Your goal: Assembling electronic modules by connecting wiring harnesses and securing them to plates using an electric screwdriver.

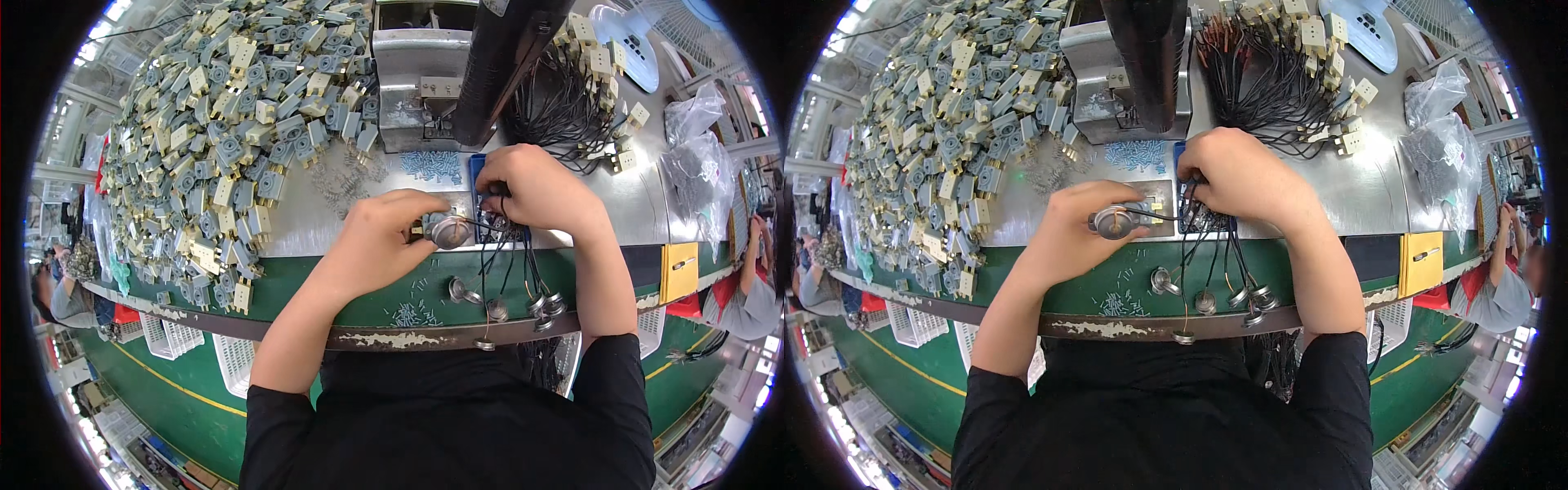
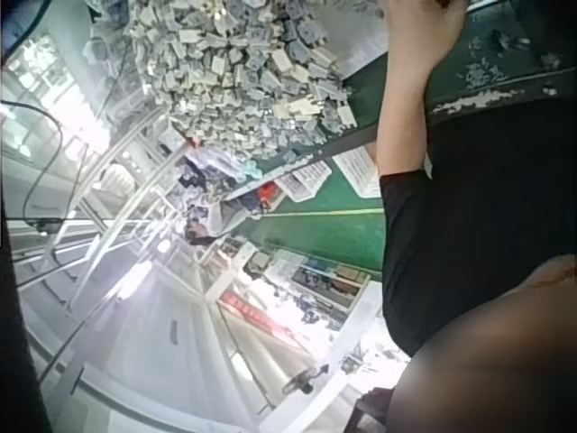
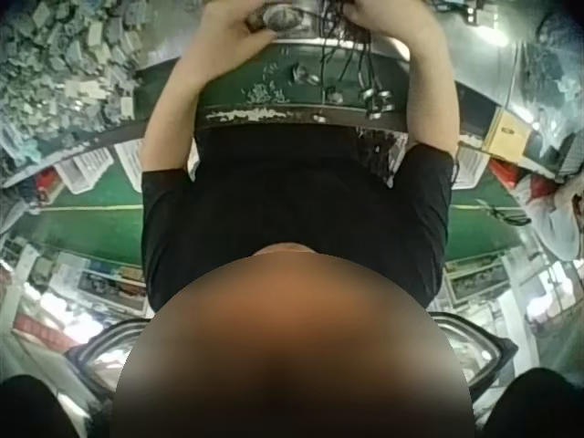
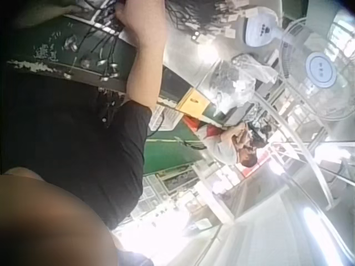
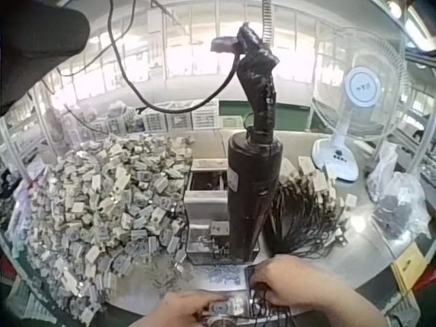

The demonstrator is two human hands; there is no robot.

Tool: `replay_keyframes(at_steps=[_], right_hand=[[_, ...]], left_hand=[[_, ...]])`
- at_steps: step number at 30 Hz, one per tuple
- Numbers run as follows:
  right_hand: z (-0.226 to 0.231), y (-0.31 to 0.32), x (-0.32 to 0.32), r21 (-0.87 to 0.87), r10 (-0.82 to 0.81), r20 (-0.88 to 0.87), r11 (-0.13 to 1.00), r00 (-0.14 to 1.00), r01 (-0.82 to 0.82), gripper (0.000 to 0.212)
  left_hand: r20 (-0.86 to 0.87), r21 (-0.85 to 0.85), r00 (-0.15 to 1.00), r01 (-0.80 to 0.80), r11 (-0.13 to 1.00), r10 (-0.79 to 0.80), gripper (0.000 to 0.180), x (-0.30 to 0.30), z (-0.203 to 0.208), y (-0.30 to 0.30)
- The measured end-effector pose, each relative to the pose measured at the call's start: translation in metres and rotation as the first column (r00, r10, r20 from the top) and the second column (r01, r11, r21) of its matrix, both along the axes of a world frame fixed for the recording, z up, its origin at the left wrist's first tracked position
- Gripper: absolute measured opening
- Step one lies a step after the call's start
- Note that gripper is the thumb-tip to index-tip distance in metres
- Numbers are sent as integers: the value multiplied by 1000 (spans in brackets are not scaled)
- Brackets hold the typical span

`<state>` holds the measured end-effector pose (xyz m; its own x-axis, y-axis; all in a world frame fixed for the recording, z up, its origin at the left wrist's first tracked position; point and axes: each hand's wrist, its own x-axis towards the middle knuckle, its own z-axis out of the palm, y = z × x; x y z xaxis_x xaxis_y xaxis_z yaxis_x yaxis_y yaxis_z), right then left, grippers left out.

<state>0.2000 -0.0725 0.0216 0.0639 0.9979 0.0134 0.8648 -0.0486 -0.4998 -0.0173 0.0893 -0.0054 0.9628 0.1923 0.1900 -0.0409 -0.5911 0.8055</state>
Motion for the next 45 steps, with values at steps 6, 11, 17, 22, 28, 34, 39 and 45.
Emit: replay_keyframes(at_steps=[6,11,17,22,28,34,39,45], right_hand=[[3,4,1,-33,15,-21,999,1000,-15,22],[5,4,-1,-33,-55,-44,998,998,54,21],[7,7,-5,-88,-106,-112,991,988,96,24],[8,7,-5,-63,-76,-83,995,994,71,22],[6,8,-5,-78,-77,-68,994,995,71,20],[10,7,-4,-113,-79,-84,991,993,69,14],[5,5,-2,-64,-34,-85,998,996,29,15],[-2,2,-3,-18,-24,0,1000,1000,24,17]], left_hand=[[64,-72,996,-60,996,65,35,0,-7,0],[91,-179,994,-49,983,67,33,4,-22,-5],[148,-175,986,-49,983,76,28,-6,-19,-3],[181,-203,982,-18,979,55,32,-2,-17,-5],[129,-159,992,15,987,6,31,-3,-24,4],[188,-88,978,-79,993,95,26,1,-6,3],[146,345,934,-358,867,327,9,25,0,25],[-14,517,965,-216,828,260,18,41,1,24]])
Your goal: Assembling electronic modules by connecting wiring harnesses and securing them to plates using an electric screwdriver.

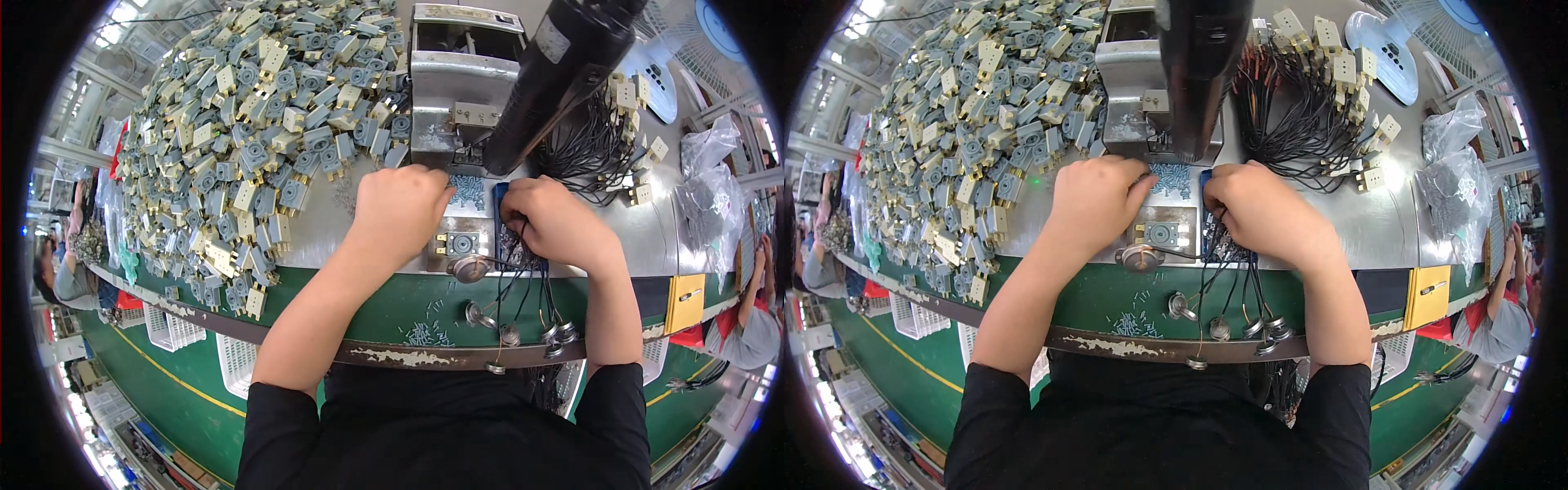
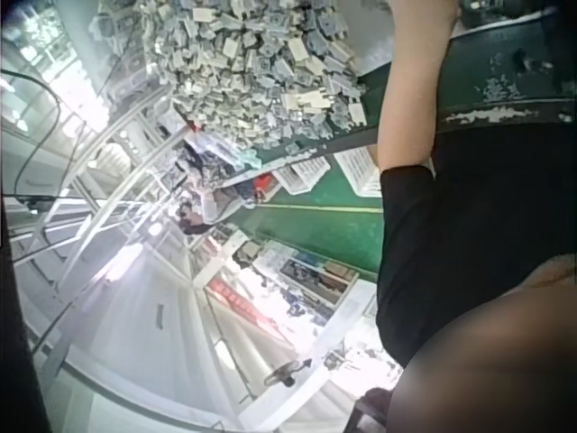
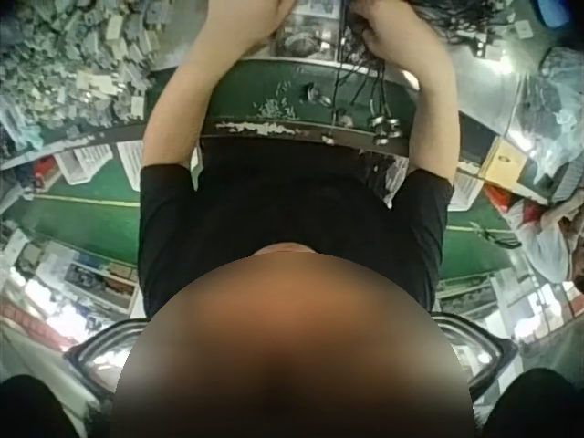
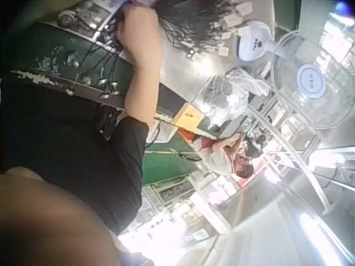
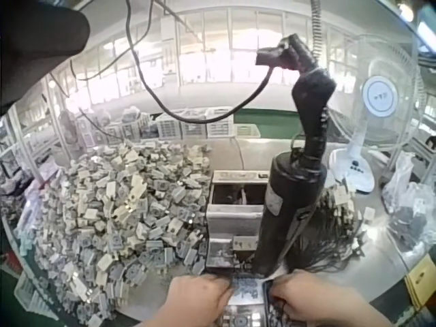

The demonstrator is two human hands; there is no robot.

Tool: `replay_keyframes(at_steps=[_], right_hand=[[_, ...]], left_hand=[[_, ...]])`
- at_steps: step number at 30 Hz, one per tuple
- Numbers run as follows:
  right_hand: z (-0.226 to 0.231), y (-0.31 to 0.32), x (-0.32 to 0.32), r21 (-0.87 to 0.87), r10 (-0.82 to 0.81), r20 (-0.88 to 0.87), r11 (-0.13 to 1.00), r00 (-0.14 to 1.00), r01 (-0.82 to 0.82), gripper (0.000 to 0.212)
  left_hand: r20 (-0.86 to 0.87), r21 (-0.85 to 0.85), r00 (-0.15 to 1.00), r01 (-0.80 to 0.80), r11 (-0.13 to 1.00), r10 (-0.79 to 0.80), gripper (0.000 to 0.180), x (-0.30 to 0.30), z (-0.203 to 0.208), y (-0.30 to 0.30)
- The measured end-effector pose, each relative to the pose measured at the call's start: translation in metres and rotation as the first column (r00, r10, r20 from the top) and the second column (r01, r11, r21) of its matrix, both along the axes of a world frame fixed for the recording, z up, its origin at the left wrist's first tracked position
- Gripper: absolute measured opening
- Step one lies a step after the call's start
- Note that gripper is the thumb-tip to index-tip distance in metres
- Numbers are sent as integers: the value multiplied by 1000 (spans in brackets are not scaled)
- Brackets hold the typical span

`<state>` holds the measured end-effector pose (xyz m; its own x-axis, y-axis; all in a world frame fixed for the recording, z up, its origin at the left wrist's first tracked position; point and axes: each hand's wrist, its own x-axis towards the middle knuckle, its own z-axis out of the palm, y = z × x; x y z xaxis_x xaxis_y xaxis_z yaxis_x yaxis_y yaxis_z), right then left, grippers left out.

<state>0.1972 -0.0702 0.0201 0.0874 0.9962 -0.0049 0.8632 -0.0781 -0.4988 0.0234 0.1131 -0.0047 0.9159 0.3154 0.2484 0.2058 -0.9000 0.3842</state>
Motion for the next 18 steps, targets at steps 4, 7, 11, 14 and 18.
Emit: replay_keyframes(at_steps=[4,7,11,14,18], right_hand=[[3,0,0,11,22,-15,1000,1000,-22,15],[6,0,-1,-32,22,3,999,1000,-22,14],[4,-3,-6,-44,16,116,999,993,-11,15],[1,-5,-7,-21,2,161,1000,987,1,15],[6,-4,-10,-32,-23,146,999,989,28,15]], left_hand=[[-66,38,998,19,999,-17,17,2,0,1],[-144,134,984,122,983,-102,18,7,1,4],[-178,63,980,103,993,-90,21,4,14,-1],[49,-161,984,179,971,-173,20,-13,21,8],[137,-847,990,137,514,-36,20,-31,23,7]])
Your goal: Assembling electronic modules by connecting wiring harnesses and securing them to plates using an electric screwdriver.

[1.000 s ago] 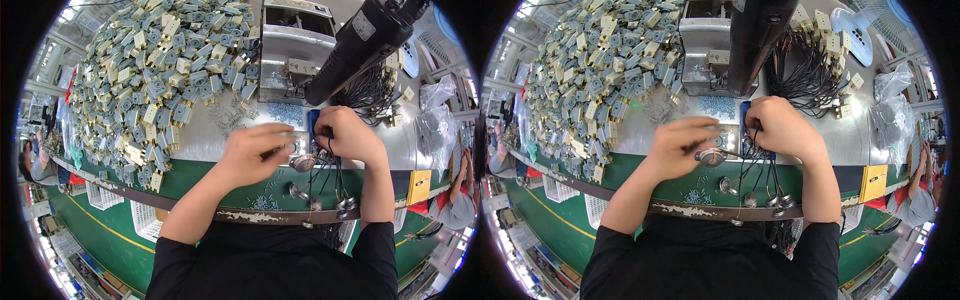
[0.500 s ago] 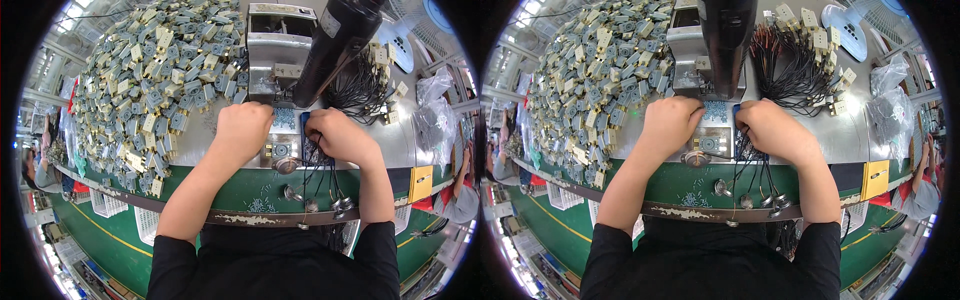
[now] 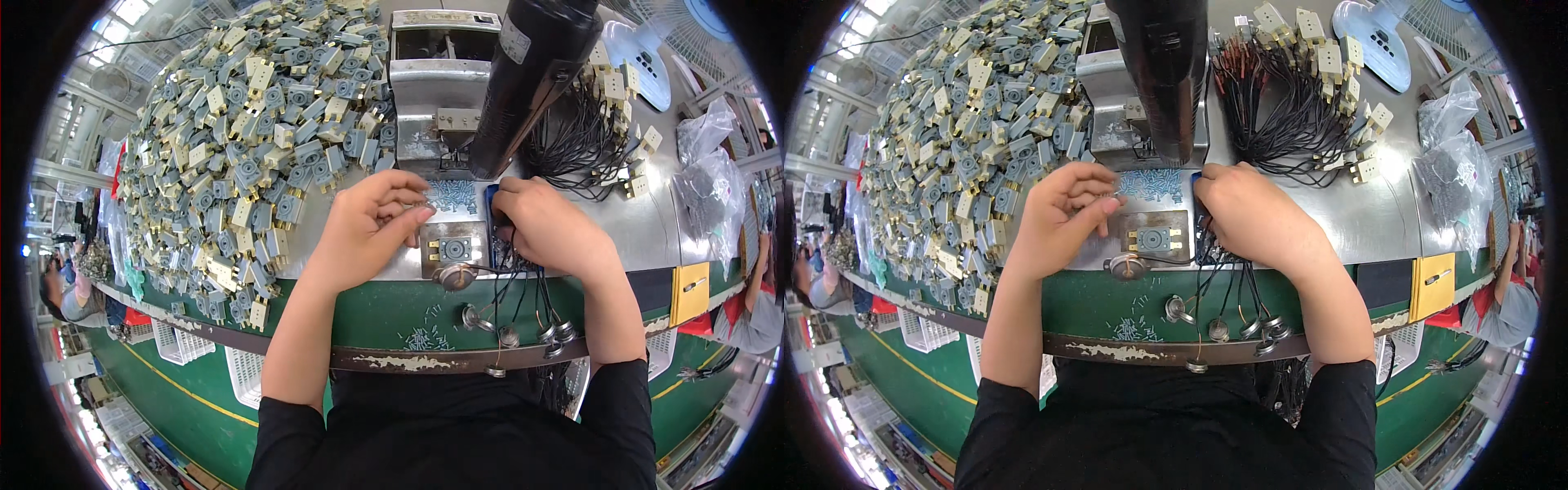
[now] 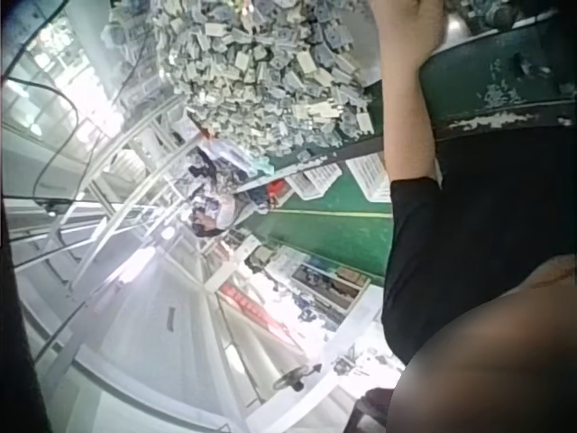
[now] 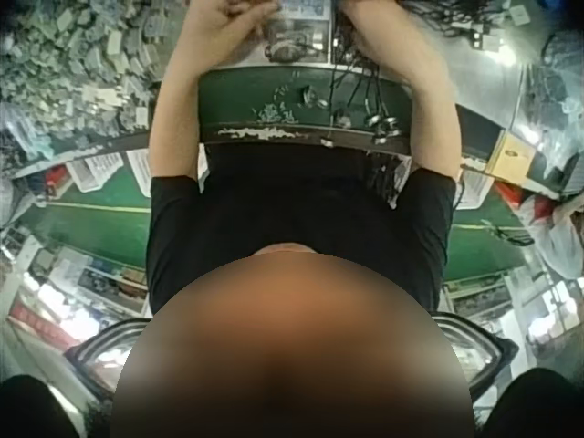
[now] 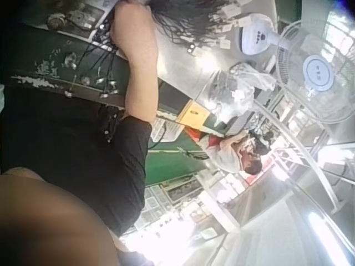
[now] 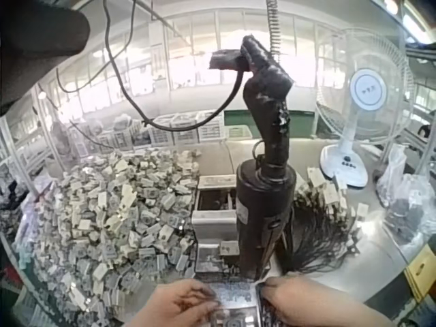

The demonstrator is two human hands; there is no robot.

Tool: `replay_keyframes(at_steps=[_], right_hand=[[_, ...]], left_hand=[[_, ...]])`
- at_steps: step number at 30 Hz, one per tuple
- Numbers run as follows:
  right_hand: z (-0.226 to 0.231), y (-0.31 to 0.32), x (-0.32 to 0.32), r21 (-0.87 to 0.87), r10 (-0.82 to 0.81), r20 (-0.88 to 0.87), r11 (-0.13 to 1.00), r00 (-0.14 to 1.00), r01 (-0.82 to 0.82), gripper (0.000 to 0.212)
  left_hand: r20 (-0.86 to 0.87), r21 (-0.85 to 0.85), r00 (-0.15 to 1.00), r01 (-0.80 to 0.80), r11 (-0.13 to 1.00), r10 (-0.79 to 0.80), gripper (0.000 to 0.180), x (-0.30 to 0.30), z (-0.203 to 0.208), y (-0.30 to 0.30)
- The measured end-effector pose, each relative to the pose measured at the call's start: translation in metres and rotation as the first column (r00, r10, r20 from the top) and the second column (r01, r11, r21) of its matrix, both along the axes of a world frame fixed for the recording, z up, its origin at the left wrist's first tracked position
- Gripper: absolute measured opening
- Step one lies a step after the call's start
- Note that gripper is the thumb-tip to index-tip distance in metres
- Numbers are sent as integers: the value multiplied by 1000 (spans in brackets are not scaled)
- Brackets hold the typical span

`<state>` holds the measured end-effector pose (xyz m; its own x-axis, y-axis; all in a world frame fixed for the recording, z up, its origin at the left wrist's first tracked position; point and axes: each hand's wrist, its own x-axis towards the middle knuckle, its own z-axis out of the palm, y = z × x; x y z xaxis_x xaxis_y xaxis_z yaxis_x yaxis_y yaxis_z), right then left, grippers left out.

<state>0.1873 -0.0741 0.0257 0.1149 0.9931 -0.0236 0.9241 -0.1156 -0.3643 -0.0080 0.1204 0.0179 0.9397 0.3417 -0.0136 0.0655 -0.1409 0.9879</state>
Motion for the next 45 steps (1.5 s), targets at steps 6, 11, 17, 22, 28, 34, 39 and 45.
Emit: replay_keyframes(at_steps=[6,11,17,22,28,34,39,45], right_hand=[[0,2,0,-49,43,38,998,998,-41,13],[3,2,-3,-27,-34,-23,999,999,34,12],[18,3,-1,7,-148,-301,987,942,158,16],[17,7,3,142,-43,-344,985,938,97,15],[19,6,4,224,35,-287,974,957,32,24],[33,2,1,174,56,-253,985,966,-11,17],[29,-2,0,256,130,-369,966,920,-34,14],[30,-3,8,370,361,-802,926,476,-78,17]], left_hand=[[17,-93,995,-97,991,99,25,-5,-14,3],[-40,122,978,-199,972,205,21,5,-11,-4],[234,505,967,-211,837,102,14,7,-13,1],[41,-182,984,-162,970,173,14,-5,-13,-11],[89,202,994,44,978,-63,19,-5,-16,-12],[174,303,975,80,950,-138,25,1,-32,-20],[76,211,986,128,969,-147,23,0,-32,-17],[149,219,980,99,971,-134,26,-1,-36,-16]])
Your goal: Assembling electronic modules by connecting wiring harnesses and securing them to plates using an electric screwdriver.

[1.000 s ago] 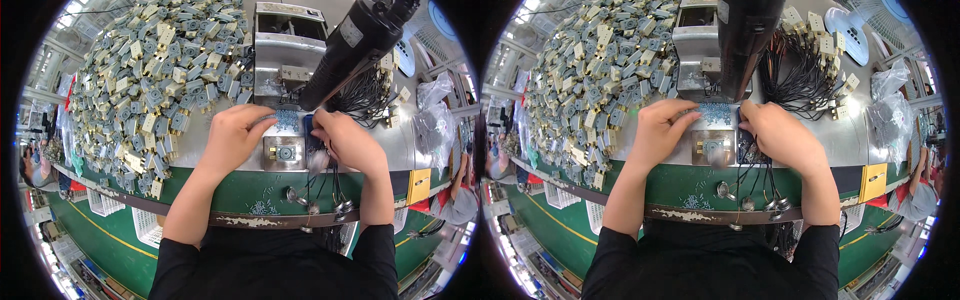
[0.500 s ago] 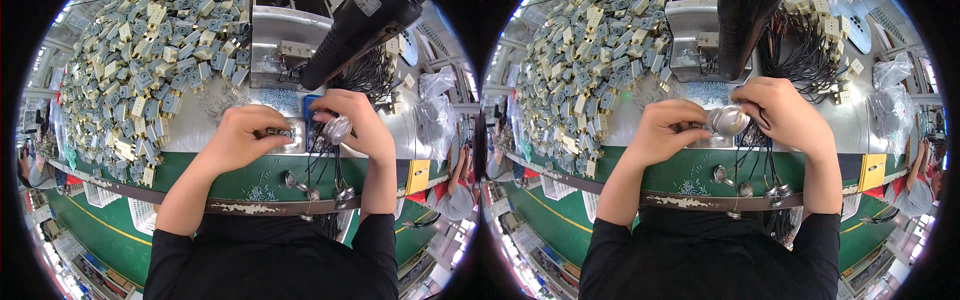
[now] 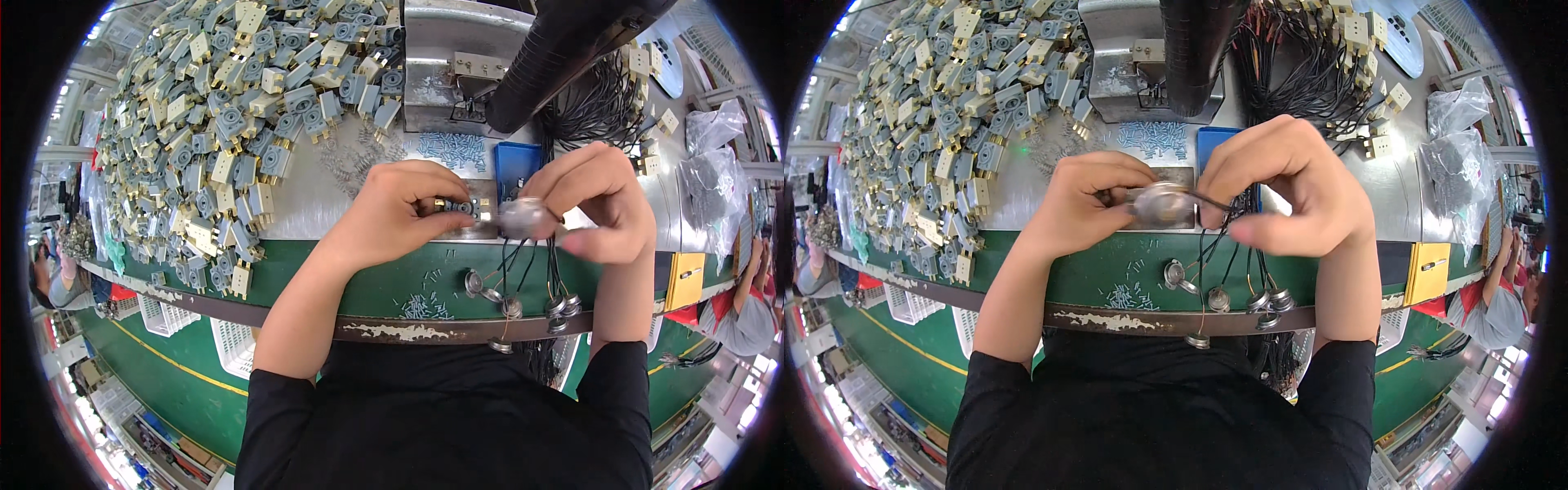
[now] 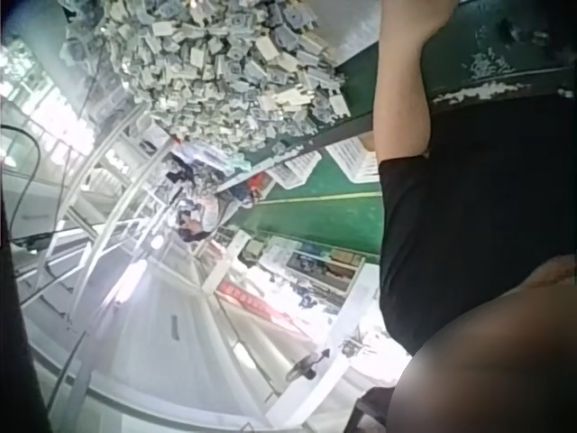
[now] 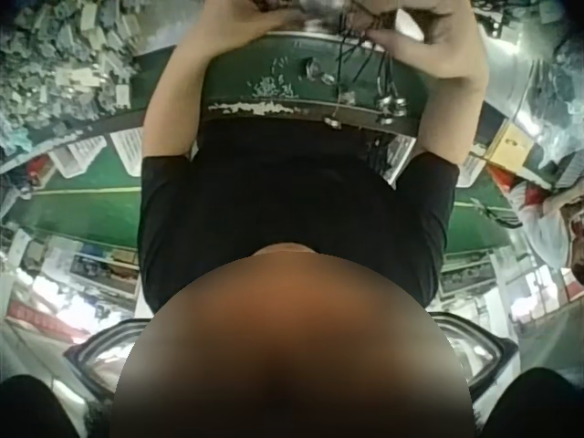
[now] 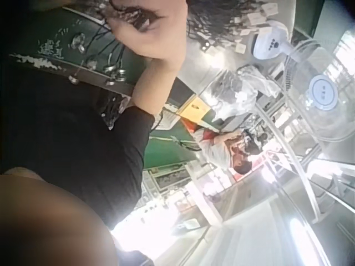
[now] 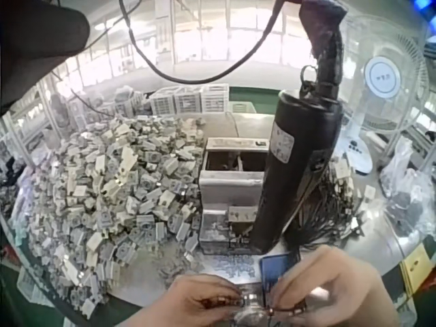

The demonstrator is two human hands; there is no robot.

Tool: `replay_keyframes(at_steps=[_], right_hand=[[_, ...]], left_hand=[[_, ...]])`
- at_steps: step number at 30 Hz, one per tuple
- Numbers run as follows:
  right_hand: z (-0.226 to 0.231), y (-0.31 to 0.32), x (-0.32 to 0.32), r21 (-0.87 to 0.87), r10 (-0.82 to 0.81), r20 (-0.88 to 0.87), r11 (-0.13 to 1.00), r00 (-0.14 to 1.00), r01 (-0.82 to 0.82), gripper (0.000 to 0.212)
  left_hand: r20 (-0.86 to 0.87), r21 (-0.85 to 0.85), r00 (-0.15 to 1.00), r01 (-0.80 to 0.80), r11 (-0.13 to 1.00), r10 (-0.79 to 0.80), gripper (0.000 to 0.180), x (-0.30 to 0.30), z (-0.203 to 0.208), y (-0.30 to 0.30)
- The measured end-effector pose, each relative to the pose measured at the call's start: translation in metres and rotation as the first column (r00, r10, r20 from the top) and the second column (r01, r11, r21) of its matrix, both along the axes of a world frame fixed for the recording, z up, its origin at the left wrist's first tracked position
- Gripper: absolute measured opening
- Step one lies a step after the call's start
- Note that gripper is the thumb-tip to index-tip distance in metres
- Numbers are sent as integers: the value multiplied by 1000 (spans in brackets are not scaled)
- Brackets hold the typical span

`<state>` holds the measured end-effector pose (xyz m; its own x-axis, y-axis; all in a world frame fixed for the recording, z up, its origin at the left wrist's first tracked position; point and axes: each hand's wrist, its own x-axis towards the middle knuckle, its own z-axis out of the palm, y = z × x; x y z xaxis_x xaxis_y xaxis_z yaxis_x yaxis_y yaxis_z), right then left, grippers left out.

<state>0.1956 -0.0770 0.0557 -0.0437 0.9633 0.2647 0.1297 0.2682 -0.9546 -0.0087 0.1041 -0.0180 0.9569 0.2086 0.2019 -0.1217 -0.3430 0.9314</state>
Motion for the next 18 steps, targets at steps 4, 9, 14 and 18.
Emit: replay_keyframes(at_steps=[4,9,14,18], right_hand=[[2,-4,2,-55,-37,-101,998,994,31,16],[3,5,-14,-143,-125,81,980,989,135,22],[4,5,-21,-268,-183,59,944,981,192,19],[11,4,-26,-323,-180,150,920,972,220,15]], left_hand=[[-32,138,999,-20,990,25,37,-1,10,0],[294,-141,946,-103,985,141,46,3,8,-3],[437,96,893,-166,981,108,43,1,16,4],[347,214,937,-131,968,50,40,-2,32,4]])
